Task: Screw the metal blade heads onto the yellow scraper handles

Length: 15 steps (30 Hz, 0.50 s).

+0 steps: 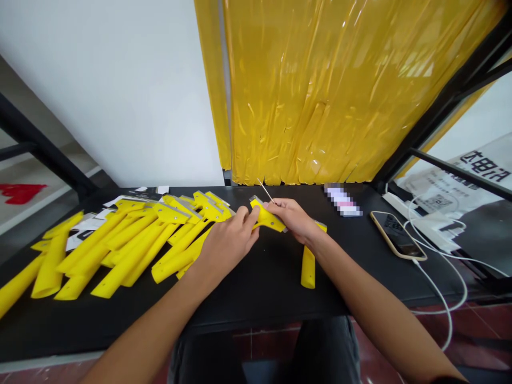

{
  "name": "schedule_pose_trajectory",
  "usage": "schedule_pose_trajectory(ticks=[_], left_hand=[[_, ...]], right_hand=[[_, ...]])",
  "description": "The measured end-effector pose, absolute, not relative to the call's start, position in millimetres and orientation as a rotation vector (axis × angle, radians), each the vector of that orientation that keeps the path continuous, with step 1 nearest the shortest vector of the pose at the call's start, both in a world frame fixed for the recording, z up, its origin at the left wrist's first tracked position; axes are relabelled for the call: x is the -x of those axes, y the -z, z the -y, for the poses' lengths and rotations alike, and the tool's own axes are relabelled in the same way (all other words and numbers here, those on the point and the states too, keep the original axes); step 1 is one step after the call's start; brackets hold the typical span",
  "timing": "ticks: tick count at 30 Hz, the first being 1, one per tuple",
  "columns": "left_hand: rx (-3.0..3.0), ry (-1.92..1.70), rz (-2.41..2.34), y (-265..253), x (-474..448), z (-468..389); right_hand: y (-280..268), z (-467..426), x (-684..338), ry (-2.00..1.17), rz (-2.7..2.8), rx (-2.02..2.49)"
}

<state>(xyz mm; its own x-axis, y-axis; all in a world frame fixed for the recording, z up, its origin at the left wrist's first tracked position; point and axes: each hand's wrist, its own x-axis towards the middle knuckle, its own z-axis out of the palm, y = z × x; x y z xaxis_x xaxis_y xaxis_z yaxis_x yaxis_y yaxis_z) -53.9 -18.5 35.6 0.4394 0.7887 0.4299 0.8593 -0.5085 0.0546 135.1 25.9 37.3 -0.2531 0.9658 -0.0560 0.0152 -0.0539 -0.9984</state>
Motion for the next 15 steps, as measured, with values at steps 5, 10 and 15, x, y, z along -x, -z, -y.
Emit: schedule_pose_trajectory(ticks=[5, 10, 15], left_hand=[[2.674, 1.107, 1.632, -47, 61, 9], [2.781, 2.075, 2.301, -57, 75, -8], [2.650, 2.411, 2.654, -49, 80, -22]], right_hand=[[-34, -42, -156, -1.406, 1.278, 1.020], [-12, -61, -176, -0.868, 1.771, 1.127], [9, -71, -167, -0.606, 2.150, 1.301]])
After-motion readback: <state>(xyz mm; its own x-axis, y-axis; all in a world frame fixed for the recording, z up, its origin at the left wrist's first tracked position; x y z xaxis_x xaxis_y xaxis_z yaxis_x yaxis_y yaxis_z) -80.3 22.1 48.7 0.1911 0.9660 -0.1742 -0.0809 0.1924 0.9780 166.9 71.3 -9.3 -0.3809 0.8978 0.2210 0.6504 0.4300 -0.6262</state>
